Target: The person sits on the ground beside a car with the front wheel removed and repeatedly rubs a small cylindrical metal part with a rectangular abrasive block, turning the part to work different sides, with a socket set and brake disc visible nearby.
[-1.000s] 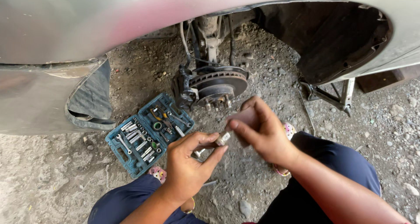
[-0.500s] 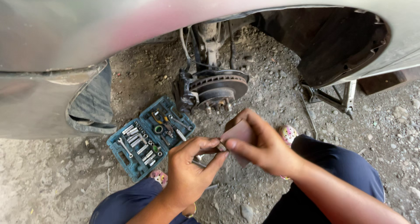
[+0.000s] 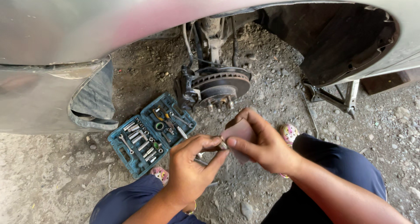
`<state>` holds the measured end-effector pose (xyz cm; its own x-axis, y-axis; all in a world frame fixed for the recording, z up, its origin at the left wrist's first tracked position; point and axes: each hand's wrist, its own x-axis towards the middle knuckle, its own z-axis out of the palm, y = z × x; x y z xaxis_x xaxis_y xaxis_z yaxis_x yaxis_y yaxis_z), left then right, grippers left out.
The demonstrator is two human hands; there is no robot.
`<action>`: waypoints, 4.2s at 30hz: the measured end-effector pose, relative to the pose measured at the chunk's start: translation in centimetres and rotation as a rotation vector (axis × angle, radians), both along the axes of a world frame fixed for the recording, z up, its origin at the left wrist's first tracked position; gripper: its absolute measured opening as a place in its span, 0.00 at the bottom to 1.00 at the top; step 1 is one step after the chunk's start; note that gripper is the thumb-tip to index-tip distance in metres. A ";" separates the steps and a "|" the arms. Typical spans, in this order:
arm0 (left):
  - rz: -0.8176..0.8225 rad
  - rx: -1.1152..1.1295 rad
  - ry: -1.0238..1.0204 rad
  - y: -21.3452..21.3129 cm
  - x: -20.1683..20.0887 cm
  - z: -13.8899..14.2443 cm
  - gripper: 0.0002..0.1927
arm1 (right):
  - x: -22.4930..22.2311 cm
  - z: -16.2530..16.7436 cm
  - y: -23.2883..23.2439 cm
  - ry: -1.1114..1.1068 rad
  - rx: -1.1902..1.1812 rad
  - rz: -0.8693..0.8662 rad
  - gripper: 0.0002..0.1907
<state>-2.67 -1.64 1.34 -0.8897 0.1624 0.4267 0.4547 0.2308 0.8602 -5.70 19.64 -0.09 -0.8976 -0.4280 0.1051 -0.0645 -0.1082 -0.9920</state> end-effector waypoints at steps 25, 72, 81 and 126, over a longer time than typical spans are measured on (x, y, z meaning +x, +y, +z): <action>0.008 0.046 -0.044 0.2 0.0 0.1 0.11 | 0.0 2.5 0.2 0.189 0.284 -0.218 0.18; -0.368 0.623 -0.725 -1.6 -1.4 -1.5 0.14 | 1.3 -0.3 -0.1 0.000 -0.032 -0.189 0.16; -0.291 0.597 -0.617 -1.3 -0.9 -2.0 0.10 | 1.7 0.1 -0.5 0.087 0.077 -0.191 0.17; -0.240 0.553 -0.553 -0.9 0.1 -2.0 0.08 | 1.6 0.5 -0.6 0.212 0.015 -0.155 0.16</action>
